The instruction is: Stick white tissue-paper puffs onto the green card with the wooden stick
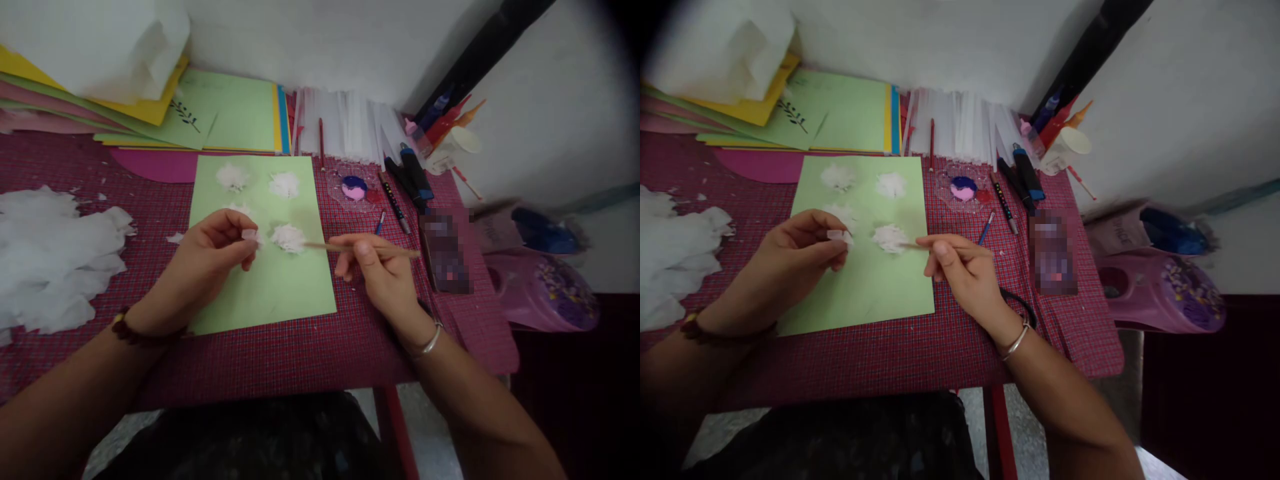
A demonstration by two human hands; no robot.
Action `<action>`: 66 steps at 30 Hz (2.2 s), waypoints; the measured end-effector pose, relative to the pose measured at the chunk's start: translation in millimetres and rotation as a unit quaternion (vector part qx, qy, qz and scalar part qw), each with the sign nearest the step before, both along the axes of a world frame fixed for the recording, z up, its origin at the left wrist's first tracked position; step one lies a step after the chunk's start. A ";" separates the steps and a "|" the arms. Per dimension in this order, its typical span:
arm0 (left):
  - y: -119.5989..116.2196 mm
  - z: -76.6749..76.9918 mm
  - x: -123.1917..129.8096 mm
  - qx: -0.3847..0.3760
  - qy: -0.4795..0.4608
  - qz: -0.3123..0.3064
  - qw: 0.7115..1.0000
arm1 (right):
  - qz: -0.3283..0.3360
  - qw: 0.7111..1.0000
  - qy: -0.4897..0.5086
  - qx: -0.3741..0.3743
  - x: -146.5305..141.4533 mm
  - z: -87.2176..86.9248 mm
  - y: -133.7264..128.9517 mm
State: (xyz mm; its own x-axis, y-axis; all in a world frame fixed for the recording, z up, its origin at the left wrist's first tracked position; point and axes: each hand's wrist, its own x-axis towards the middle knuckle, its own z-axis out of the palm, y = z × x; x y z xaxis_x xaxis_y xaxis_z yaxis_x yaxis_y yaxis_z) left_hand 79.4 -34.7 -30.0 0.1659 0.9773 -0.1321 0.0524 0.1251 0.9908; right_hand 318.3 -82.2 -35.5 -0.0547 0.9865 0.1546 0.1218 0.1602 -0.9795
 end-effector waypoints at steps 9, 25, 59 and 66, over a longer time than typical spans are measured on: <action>-24.7 -7.6 10.0 0.162 0.206 -0.266 0.928 | -0.007 0.998 -0.061 -0.034 1.4 -3.6 4.9; -17.2 9.6 -81.1 0.377 0.635 -0.251 0.626 | 0.010 0.996 -0.077 -0.047 -0.9 -8.7 0.2; -15.7 10.5 33.6 -0.068 0.013 -0.172 0.983 | 0.068 0.997 0.023 -0.037 -17.2 5.0 -8.8; 19.0 15.5 18.9 0.046 0.037 -0.064 0.996 | -0.009 0.993 0.063 -0.103 8.7 4.1 17.5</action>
State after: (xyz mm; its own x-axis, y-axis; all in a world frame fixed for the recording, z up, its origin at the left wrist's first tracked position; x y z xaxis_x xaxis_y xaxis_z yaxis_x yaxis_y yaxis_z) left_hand 98.2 -15.6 -14.5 0.2838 0.9571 -0.0588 0.1355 0.0207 0.9906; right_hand 327.1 -64.7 -31.4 -0.0307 0.9984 -0.0469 -0.0028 -0.0470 -0.9989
